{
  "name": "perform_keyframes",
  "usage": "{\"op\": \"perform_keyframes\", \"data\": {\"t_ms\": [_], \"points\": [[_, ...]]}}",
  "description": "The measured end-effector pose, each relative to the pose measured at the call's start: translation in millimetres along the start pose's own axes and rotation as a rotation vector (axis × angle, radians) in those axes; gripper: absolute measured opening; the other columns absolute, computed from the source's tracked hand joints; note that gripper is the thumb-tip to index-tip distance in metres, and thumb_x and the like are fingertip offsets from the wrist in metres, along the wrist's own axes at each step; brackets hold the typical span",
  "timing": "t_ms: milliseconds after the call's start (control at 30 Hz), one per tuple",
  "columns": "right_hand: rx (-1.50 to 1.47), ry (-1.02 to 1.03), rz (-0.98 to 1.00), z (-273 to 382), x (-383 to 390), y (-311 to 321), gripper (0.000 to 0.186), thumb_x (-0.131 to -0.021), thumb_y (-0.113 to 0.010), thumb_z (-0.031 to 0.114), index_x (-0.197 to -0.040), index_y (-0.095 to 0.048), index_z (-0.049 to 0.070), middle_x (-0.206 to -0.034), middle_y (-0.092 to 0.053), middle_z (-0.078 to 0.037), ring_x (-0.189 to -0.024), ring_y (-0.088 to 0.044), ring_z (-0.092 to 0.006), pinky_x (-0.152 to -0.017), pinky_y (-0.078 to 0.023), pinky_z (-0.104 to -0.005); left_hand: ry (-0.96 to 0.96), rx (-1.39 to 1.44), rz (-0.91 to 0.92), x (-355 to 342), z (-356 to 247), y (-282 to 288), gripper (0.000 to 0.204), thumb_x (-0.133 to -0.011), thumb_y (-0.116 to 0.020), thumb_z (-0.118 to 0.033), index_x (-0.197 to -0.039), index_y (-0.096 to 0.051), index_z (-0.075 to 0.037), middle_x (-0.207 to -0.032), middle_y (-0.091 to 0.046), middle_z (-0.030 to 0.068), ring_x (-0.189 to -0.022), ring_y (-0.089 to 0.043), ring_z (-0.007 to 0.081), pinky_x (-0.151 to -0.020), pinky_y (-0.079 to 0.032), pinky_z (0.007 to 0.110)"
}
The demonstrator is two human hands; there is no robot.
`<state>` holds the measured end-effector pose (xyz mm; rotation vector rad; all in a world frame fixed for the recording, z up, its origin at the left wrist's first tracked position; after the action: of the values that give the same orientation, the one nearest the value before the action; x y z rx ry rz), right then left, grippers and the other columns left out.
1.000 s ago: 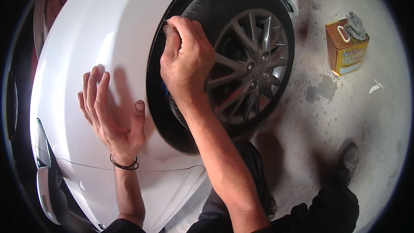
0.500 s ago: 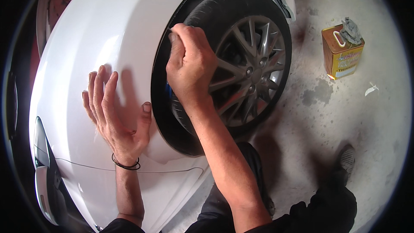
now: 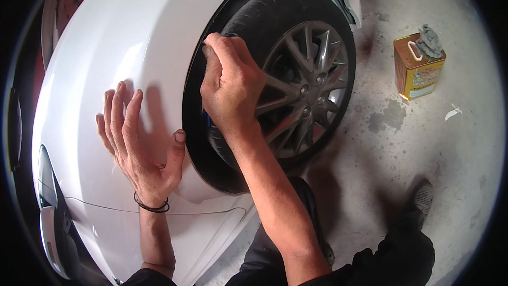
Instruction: Trimming excess material from a car's fender arch using a utility knife.
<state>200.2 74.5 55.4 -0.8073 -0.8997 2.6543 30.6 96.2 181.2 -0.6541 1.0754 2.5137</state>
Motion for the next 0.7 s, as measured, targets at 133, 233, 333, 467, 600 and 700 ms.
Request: {"op": "perform_keyframes", "data": {"t_ms": [133, 233, 333, 467, 600, 700], "points": [[0.022, -0.027, -0.037, -6, -5, -1, 0.012, -0.105, -0.074, -0.004, -0.114, -0.076, 0.004, -0.097, -0.076, -0.010, -0.079, -0.078, -0.0243, -0.065, -0.060, -0.0358, 0.004, -0.007, 0.006, 0, 0, 0, 0.078, -0.094, -0.081, -0.049, -0.163, -0.062, -0.018, -0.175, -0.053, 0.0191, -0.171, -0.038, 0.0397, -0.142, -0.017, 0.064], [0.000, -0.024, -0.033, -5, -5, -1, 0.012, -0.106, -0.074, -0.004, -0.114, -0.077, 0.004, -0.097, -0.076, -0.010, -0.079, -0.078, -0.0242, -0.066, -0.060, -0.0354, 0.007, 0.016, 0.014, 0, -1, 0, 0.081, -0.092, -0.080, -0.043, -0.166, -0.061, -0.016, -0.176, -0.051, 0.0209, -0.171, -0.037, 0.0422, -0.142, -0.013, 0.062], [0.014, -0.015, 0.008, -4, -4, 0, 0.011, -0.106, -0.074, -0.004, -0.114, -0.076, 0.003, -0.097, -0.076, -0.010, -0.080, -0.078, -0.0235, -0.067, -0.060, -0.0349, 0.000, 0.013, 0.018, -1, -2, 0, 0.081, -0.092, -0.080, -0.043, -0.166, -0.061, -0.015, -0.177, -0.051, 0.0212, -0.172, -0.036, 0.0420, -0.142, -0.013, 0.062], [-0.021, -0.043, 0.007, -5, -5, -1, 0.012, -0.105, -0.074, -0.004, -0.114, -0.076, 0.003, -0.097, -0.076, -0.010, -0.083, -0.079, -0.0252, -0.069, -0.061, -0.0362, 0.003, 0.002, 0.024, -2, -1, 2, 0.081, -0.093, -0.080, -0.043, -0.166, -0.061, -0.016, -0.177, -0.050, 0.0207, -0.172, -0.035, 0.0414, -0.142, -0.012, 0.062], [-0.029, -0.105, -0.004, -12, -7, 1, 0.013, -0.103, -0.075, -0.006, -0.112, -0.077, 0.002, -0.098, -0.078, -0.010, -0.087, -0.079, -0.0264, -0.076, -0.061, -0.0373, 0.003, 0.013, 0.032, -1, -3, -1, 0.081, -0.093, -0.080, -0.044, -0.167, -0.060, -0.017, -0.178, -0.049, 0.0194, -0.172, -0.034, 0.0412, -0.142, -0.012, 0.062], [-0.021, -0.111, 0.059, -8, -6, 1, 0.012, -0.103, -0.075, -0.006, -0.111, -0.077, 0.002, -0.100, -0.080, -0.010, -0.091, -0.080, -0.0260, -0.080, -0.062, -0.0363, 0.002, -0.003, 0.025, -3, -3, 0, 0.081, -0.094, -0.080, -0.049, -0.165, -0.061, -0.018, -0.178, -0.050, 0.0187, -0.172, -0.035, 0.0401, -0.142, -0.014, 0.063]]}}
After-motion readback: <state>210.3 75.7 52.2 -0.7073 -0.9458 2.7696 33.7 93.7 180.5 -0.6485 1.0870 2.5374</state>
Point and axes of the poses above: each hand's wrist, its own x-axis away from the middle knuckle, its own y-axis out of the back of the hand, z = x × y, the point moved 5 cm from there along -x, towards the middle knuckle
